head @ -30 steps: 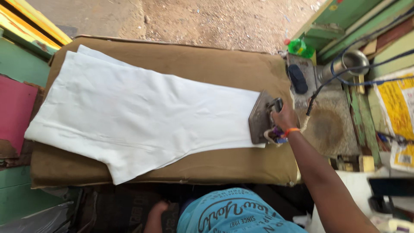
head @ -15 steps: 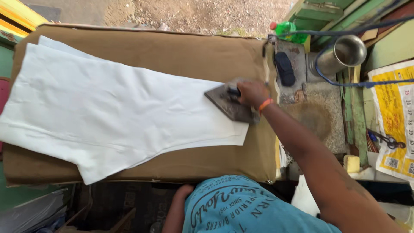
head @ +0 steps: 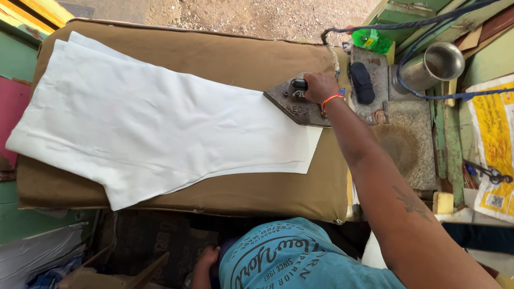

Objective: The person irons a white garment on a brown ironing board using a heavy metal iron. They repeatedly smooth the fabric with their hands, fold the garment, and move the iron across different sections to remove wrinkles.

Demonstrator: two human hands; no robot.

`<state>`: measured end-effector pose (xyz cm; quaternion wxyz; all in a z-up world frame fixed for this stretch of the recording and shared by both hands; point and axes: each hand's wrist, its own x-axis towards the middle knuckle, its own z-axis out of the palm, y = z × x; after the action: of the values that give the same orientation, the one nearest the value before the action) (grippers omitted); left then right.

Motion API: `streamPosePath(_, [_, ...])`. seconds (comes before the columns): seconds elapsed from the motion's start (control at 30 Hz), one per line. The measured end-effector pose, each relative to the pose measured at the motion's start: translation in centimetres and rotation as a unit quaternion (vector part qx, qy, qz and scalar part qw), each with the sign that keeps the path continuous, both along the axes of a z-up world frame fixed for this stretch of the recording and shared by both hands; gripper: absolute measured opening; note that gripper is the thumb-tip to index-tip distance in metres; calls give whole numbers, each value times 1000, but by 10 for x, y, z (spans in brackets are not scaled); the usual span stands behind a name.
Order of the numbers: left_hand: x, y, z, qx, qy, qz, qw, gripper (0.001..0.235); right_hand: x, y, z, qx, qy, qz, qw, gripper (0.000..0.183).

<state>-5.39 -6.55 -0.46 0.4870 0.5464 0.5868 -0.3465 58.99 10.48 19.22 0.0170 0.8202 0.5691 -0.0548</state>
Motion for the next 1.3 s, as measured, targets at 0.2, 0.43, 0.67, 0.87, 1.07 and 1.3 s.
streamPosePath(0.2, [-30,6,3,45,-3,-14,999,55,-49,-50,1,-8,49,-26,998,20])
streamPosePath(0.43, [-28,84,-14,10,-45,-178,983,53,-166,-147,15,17,59,-19,998,13])
streamPosePath(0.67, [-2,131,-28,10,-174,-276,945,48,-221,-172,32,-55,60,-34,996,12])
streamPosePath(0.87, [17,114,-29,-47,-125,-334,933,47,-214,-167,22,-2,36,-30,999,10])
streamPosePath(1.07, [28,96,-32,-14,-172,-298,939,45,-160,-127,0,54,-9,-57,997,11])
streamPosePath(1.3, [40,76,-29,51,-174,-229,957,45,-53,-37,-12,94,-55,-37,993,11])
